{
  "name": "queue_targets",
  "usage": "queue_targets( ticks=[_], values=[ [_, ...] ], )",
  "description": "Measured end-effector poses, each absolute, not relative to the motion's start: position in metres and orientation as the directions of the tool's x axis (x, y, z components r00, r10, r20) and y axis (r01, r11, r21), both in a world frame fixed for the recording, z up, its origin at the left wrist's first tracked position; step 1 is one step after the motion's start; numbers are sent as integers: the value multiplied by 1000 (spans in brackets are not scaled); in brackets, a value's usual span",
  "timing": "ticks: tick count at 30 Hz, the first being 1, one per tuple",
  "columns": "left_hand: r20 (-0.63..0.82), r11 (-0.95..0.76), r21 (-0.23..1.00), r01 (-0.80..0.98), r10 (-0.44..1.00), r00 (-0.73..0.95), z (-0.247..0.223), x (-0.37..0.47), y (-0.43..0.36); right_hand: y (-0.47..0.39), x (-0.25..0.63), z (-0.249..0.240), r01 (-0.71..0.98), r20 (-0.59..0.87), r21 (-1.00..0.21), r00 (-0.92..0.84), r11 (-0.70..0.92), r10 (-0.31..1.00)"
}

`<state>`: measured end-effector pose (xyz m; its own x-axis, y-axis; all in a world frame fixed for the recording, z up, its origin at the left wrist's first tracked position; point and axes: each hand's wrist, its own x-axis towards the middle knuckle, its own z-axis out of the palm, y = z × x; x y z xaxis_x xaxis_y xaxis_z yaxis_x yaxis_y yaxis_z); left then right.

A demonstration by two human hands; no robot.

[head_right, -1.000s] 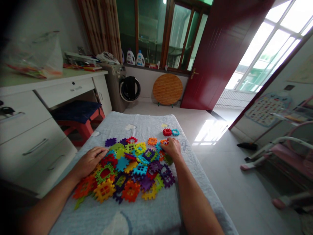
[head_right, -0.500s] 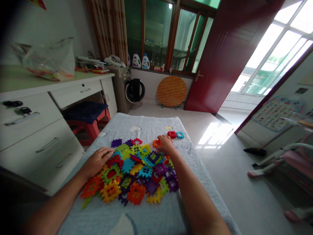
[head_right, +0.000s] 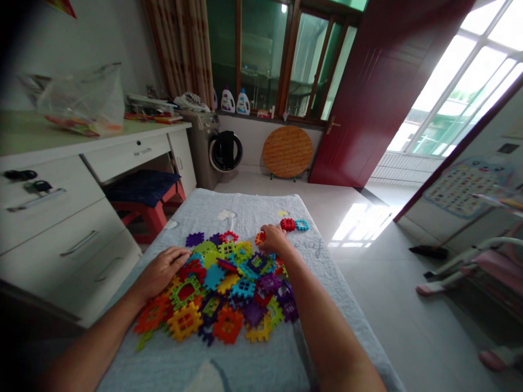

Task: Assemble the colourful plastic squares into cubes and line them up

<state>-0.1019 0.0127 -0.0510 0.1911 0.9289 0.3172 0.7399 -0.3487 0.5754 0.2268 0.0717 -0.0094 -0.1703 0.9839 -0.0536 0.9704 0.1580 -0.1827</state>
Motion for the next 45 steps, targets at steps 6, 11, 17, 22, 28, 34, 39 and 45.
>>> queue_targets(
  ticks=[6, 11, 17, 22, 28, 34, 39, 45],
  values=[
    [303, -337, 578, 743, 934, 188, -51, -102, 13, 81, 230, -7, 971, -63, -132, -209, 200, 976],
    [313, -355, 574, 738, 928, 203, -52, -103, 13, 109, 249, 5, 975, 51, -137, -168, 174, 984],
    [303, -346, 577, 740, 932, 199, -52, -103, 13, 133, 251, -9, 970, -72, -57, -239, 235, 968],
    [294, -336, 580, 742, 936, 193, -52, -103, 13, 144, 258, -3, 970, -87, -75, -239, 233, 967],
    [276, -325, 575, 751, 941, 196, -53, -104, 14, 154, 275, 23, 972, -7, -115, -207, 204, 978],
    [264, -319, 581, 749, 944, 198, -53, -104, 14, 146, 257, 6, 964, -197, 27, -255, 265, 947],
    [279, -323, 581, 747, 941, 191, -56, -104, 15, 143, 252, 6, 958, -229, 93, -245, 272, 942],
    [303, -336, 569, 750, 934, 188, -56, -104, 15, 143, 251, 9, 962, -231, 105, -222, 251, 947]
  ],
)
